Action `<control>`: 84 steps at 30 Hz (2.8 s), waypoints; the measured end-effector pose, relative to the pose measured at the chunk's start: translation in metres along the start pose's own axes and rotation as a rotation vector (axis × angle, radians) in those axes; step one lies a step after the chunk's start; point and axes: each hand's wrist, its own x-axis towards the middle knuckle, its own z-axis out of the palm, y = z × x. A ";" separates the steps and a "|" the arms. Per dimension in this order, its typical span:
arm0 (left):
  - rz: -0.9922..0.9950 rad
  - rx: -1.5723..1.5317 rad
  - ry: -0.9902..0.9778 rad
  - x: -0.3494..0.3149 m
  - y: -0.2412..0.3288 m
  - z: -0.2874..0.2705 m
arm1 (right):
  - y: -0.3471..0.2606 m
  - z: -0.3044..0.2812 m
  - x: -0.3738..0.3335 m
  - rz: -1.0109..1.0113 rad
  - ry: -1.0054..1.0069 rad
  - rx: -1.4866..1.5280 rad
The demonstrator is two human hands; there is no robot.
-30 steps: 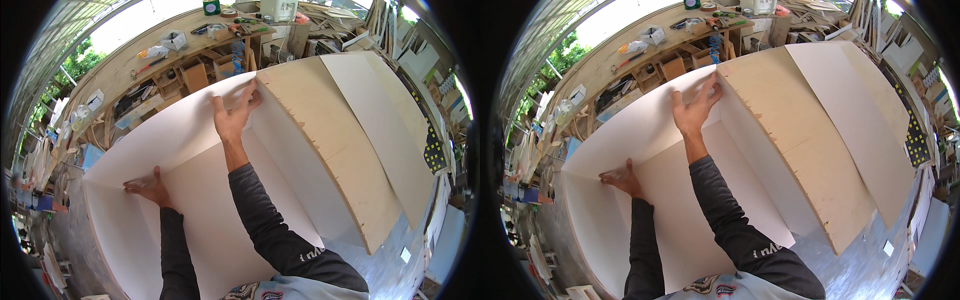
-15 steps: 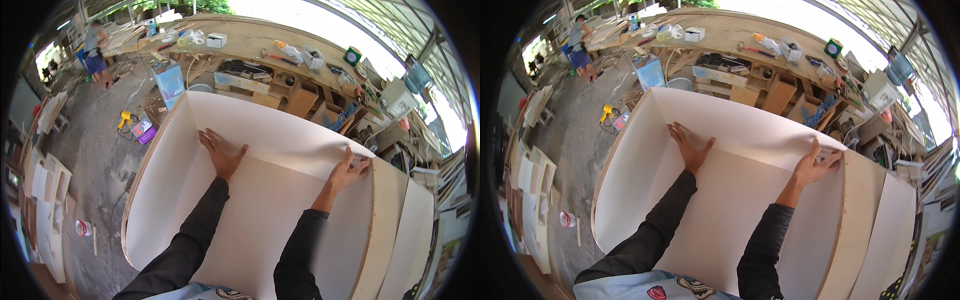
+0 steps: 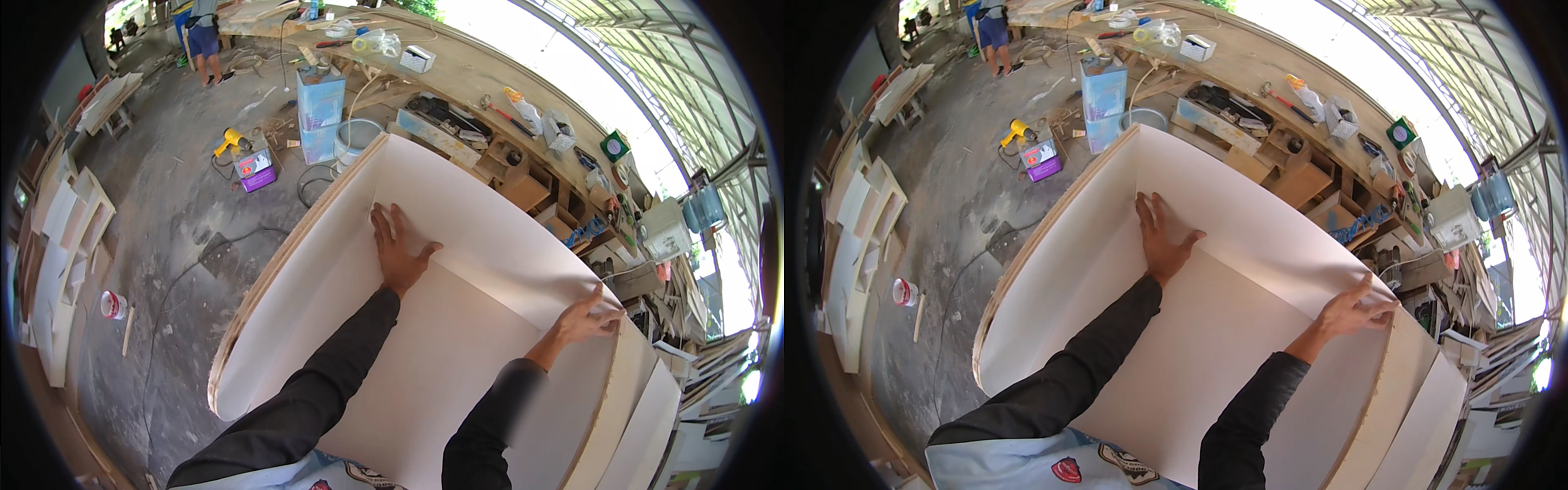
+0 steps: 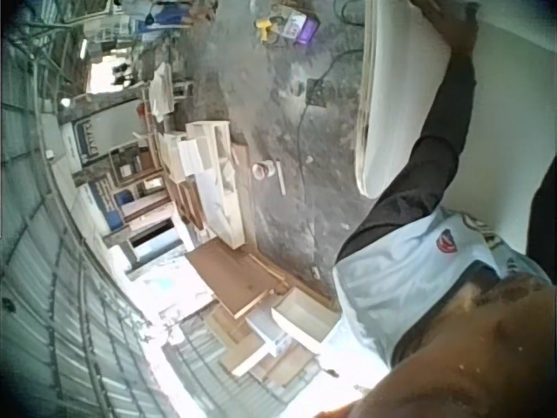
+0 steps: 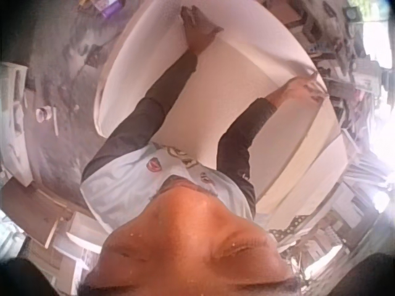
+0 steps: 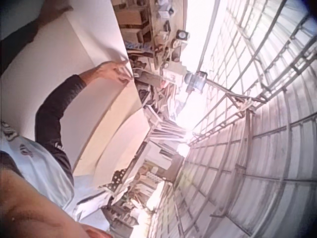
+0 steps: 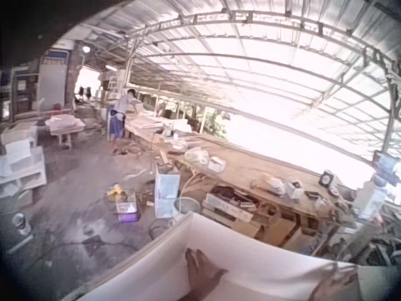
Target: The person trims a white veneer sheet on a wooden cabinet using a hand router and then fits a second veneer sheet into the curved interior of the cabinet by hand.
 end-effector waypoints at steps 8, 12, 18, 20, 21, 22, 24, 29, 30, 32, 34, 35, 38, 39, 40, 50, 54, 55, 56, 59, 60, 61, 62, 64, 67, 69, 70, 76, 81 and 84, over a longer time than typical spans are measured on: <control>0.010 -0.167 -0.038 -0.001 -0.001 0.003 | -0.002 0.002 0.027 0.154 0.002 -0.158; 0.069 -0.112 -0.036 -0.001 -0.007 0.006 | -0.019 -0.004 0.032 0.205 -0.070 -0.281; 0.053 -0.197 -0.046 0.004 0.000 0.006 | 0.004 0.009 0.035 0.078 -0.002 -0.305; 0.071 -0.203 -0.027 0.005 0.003 0.002 | 0.005 0.005 0.035 0.063 -0.023 -0.280; 0.063 -0.199 -0.033 0.004 0.005 0.001 | 0.005 0.002 0.034 0.073 -0.040 -0.276; 0.058 -0.193 -0.038 0.004 0.005 0.001 | 0.001 -0.001 0.033 0.084 -0.057 -0.267; 0.052 -0.193 -0.031 0.006 0.007 0.002 | -0.005 -0.001 0.035 0.099 -0.050 -0.301; 0.039 -0.191 -0.005 0.005 -0.001 0.009 | 0.002 -0.001 0.034 0.111 -0.135 -0.248; 0.049 -0.174 0.002 0.005 -0.005 0.008 | 0.002 -0.002 0.026 0.092 -0.144 -0.290; 0.073 -0.154 0.021 0.005 -0.007 0.010 | 0.030 0.004 0.025 -0.075 -0.158 -0.331; 0.069 -0.162 0.000 0.007 -0.003 0.014 | 0.078 0.017 0.028 -0.300 -0.158 -0.223; 0.064 -0.158 -0.009 0.007 -0.004 0.014 | 0.082 0.019 0.018 -0.271 -0.170 -0.065; 0.022 -0.188 -0.054 0.006 -0.003 0.012 | 0.105 0.022 -0.011 -0.300 -0.174 0.149; 0.028 -0.177 -0.051 0.006 -0.001 0.012 | 0.120 0.023 -0.015 -0.386 -0.163 0.041; 0.032 -0.133 -0.048 0.006 -0.013 0.004 | 0.107 0.017 -0.046 -0.337 -0.177 -0.049; 0.090 0.302 -0.129 0.011 0.006 0.013 | 0.147 0.050 -0.101 0.071 -0.270 0.460; 0.117 -0.173 0.010 0.005 -0.009 0.013 | 0.150 0.074 -0.114 0.031 -0.175 0.295; 0.107 -0.020 0.035 0.008 -0.012 0.009 | 0.134 0.069 -0.121 0.095 -0.210 0.265; 0.135 0.058 0.066 0.014 -0.018 0.007 | 0.122 0.064 -0.124 0.173 -0.269 0.322; 0.126 0.060 0.056 0.011 -0.009 0.006 | 0.097 0.034 -0.115 0.320 -0.372 0.442; 0.137 0.098 0.059 0.009 -0.012 0.009 | 0.089 0.029 -0.111 0.353 -0.397 0.484; 0.120 0.065 0.041 0.006 -0.007 0.010 | 0.089 0.027 -0.107 0.322 -0.402 0.411; 0.098 0.039 0.018 0.001 -0.004 0.011 | 0.092 0.027 -0.108 0.298 -0.415 0.331; 0.193 -0.003 -0.049 -0.007 0.011 0.013 | 0.094 0.030 -0.114 0.260 -0.420 0.172; 0.612 -0.057 -0.150 -0.023 0.064 0.015 | 0.091 0.041 -0.117 0.223 -0.414 0.013; 0.982 -0.081 -0.201 -0.021 0.105 0.028 | 0.090 0.043 -0.122 0.224 -0.447 0.008; 1.107 -0.141 -0.269 -0.016 0.132 0.034 | 0.088 0.046 -0.123 0.226 -0.451 0.041; 1.217 -0.253 -0.327 -0.010 0.309 0.088 | 0.090 0.043 -0.119 0.168 -0.429 -0.014; 0.963 -0.014 -0.633 -0.010 0.345 0.107 | 0.083 0.034 -0.113 0.210 -0.465 0.052; 0.978 -0.169 -0.560 -0.021 0.345 0.108 | 0.089 0.036 -0.116 0.170 -0.384 0.073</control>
